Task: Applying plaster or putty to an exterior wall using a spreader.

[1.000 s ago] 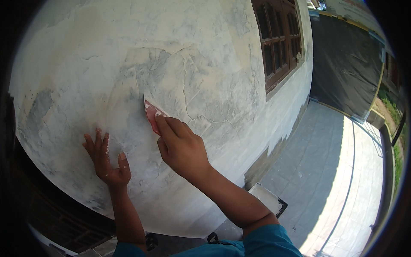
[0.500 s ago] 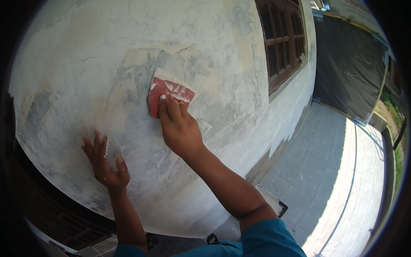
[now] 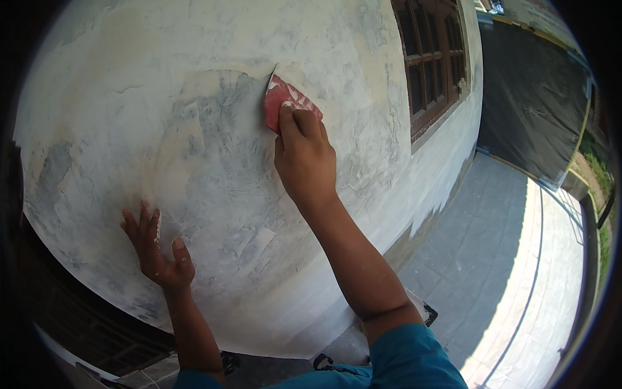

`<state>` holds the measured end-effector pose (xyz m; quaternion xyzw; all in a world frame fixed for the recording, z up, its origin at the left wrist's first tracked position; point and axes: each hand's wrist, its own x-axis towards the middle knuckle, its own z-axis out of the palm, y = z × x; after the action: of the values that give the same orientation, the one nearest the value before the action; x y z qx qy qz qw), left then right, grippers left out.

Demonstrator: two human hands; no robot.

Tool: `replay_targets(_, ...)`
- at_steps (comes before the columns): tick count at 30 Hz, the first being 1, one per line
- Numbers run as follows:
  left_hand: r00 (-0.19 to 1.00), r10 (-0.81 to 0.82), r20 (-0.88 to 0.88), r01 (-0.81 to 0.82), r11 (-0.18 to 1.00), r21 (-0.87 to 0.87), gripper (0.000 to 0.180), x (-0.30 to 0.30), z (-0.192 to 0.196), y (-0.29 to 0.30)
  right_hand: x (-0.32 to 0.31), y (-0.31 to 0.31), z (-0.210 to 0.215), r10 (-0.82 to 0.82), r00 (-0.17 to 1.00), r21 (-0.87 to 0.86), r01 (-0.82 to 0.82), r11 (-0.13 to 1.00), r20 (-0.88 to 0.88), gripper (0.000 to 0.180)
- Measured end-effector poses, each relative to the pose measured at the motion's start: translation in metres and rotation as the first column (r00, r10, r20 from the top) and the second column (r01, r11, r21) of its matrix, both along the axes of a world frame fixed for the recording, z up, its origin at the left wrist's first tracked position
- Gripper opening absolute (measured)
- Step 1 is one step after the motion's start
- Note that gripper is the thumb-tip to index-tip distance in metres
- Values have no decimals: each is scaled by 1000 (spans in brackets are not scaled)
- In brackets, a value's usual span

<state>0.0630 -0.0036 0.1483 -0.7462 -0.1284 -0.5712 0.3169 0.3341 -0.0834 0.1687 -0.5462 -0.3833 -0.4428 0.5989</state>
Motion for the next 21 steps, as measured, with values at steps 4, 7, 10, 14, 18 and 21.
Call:
replay_targets(4, 1000, -2, 7, 2, 1000, 7, 45, 0, 0, -3, -72, 5, -54, 97, 981, -188, -65, 980, 166, 41)
replay_targets(7, 1000, 11, 7, -11, 1000, 19, 44, -2, 0, -2, -93, -43, -62, 240, 961, -250, -201, 947, 137, 42)
replay_targets(10, 999, 29, 12, -30, 999, 25, 43, -3, -3, 5, -65, -71, -57, 450, 872, -170, -482, 860, -193, 36)
replay_targets(14, 999, 43, 14, -44, 998, 38, 45, 0, 1, 2, 7, -63, -16, 192, 956, 48, -186, 981, -223, 33)
replay_targets(18, 999, 32, 16, -32, 999, 33, 45, 1, -1, 4, 27, -37, -1, 109, 982, 74, -99, 992, -153, 34)
replay_targets(21, 999, 35, -5, -35, 999, 25, 44, 1, -1, 1, 14, -29, 16, 32, 999, 123, -29, 992, -24, 32)
